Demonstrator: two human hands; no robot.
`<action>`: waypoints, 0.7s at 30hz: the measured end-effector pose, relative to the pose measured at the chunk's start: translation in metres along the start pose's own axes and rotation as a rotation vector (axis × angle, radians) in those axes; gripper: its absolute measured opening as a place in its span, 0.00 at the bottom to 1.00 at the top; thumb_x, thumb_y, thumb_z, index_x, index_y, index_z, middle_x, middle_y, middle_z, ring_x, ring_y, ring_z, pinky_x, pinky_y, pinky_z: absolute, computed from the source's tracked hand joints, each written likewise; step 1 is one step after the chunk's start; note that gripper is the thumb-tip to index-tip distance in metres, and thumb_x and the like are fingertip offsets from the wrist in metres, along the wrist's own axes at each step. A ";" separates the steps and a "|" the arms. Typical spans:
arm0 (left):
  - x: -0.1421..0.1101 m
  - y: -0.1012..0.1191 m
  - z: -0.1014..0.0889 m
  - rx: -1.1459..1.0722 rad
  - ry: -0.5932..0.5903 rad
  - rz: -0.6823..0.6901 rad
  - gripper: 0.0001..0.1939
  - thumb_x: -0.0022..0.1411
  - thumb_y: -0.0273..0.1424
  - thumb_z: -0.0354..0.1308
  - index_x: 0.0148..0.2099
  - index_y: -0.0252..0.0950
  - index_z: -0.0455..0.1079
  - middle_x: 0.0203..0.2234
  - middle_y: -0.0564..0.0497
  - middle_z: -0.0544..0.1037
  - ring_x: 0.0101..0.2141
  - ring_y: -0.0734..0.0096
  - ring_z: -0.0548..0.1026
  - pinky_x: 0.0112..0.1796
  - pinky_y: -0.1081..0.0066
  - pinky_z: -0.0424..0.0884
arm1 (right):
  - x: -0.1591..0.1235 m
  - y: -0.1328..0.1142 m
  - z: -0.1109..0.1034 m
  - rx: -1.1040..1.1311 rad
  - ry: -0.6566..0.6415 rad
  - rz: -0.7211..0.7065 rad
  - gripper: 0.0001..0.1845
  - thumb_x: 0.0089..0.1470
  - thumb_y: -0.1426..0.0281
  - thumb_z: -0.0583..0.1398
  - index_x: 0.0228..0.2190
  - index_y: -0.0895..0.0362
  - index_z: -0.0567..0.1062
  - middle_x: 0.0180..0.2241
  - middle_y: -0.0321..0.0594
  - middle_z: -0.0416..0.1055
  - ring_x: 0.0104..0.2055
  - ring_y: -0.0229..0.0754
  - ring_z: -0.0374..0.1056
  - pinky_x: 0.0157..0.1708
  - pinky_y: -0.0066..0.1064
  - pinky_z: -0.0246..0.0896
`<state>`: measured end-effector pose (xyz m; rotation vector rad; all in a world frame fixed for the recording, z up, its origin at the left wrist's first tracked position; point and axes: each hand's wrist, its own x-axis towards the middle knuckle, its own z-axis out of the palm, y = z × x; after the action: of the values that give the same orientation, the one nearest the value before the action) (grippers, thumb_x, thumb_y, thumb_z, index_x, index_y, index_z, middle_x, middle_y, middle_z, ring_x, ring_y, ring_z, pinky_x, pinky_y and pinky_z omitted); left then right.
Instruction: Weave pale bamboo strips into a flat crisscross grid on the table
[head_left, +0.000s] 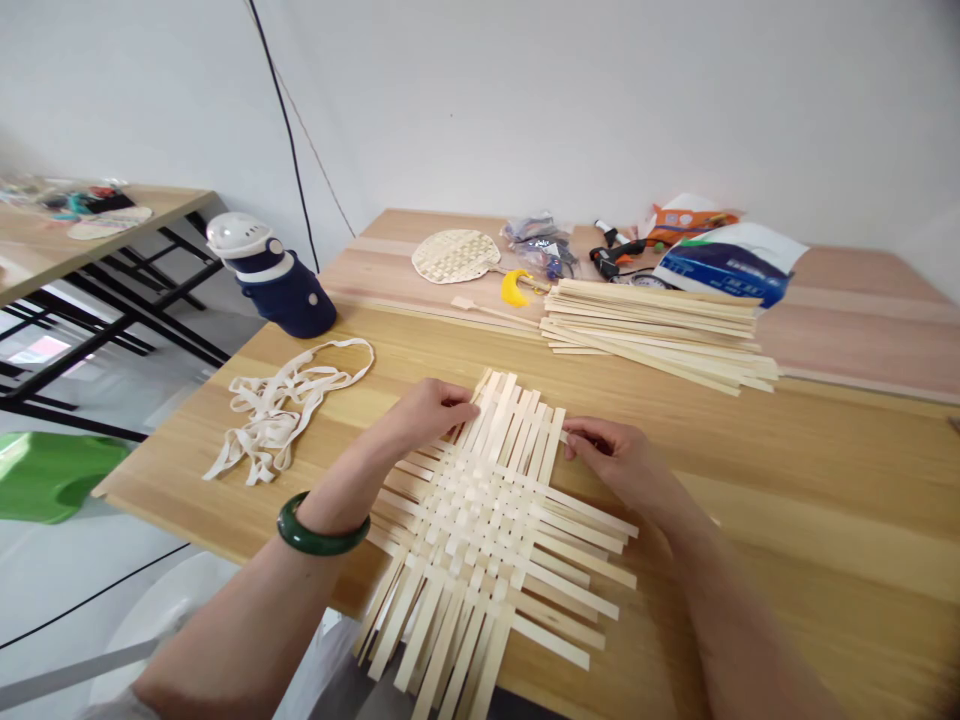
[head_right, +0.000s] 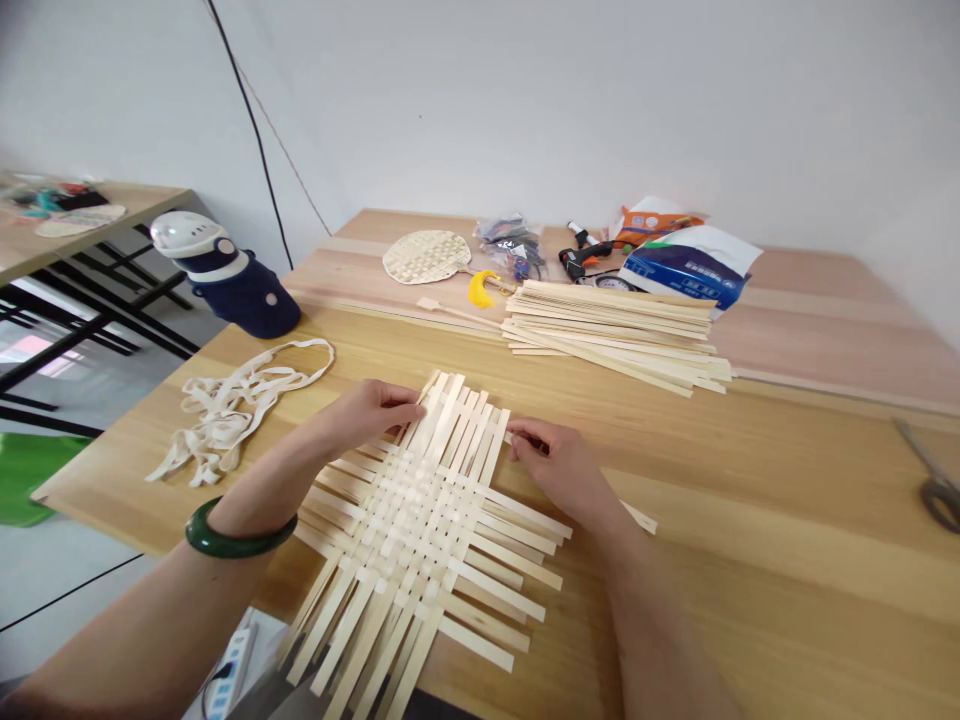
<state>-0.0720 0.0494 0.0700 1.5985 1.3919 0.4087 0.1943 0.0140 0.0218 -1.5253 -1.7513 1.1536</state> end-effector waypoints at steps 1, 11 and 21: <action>0.000 -0.001 0.002 -0.001 0.014 0.002 0.19 0.51 0.43 0.54 0.19 0.37 0.54 0.16 0.58 0.57 0.21 0.76 0.56 0.24 0.73 0.51 | 0.000 -0.002 0.000 0.002 0.002 -0.007 0.17 0.54 0.60 0.56 0.40 0.53 0.78 0.29 0.37 0.76 0.35 0.44 0.71 0.39 0.37 0.64; 0.003 0.000 0.018 -0.059 0.080 0.010 0.19 0.49 0.44 0.55 0.20 0.37 0.53 0.18 0.58 0.51 0.22 0.77 0.52 0.25 0.72 0.48 | -0.007 -0.010 -0.009 0.050 -0.021 -0.014 0.43 0.58 0.62 0.56 0.68 0.54 0.44 0.31 0.33 0.74 0.33 0.41 0.69 0.37 0.35 0.64; 0.008 -0.008 0.015 -0.141 0.246 -0.006 0.13 0.49 0.41 0.56 0.26 0.35 0.70 0.18 0.54 0.70 0.23 0.72 0.67 0.26 0.73 0.62 | -0.007 0.004 -0.035 -0.111 -0.213 0.026 0.19 0.57 0.53 0.57 0.32 0.55 0.76 0.27 0.35 0.71 0.29 0.39 0.64 0.30 0.31 0.57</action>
<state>-0.0629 0.0495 0.0538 1.4658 1.5144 0.7030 0.2275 0.0165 0.0360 -1.5410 -1.9701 1.2920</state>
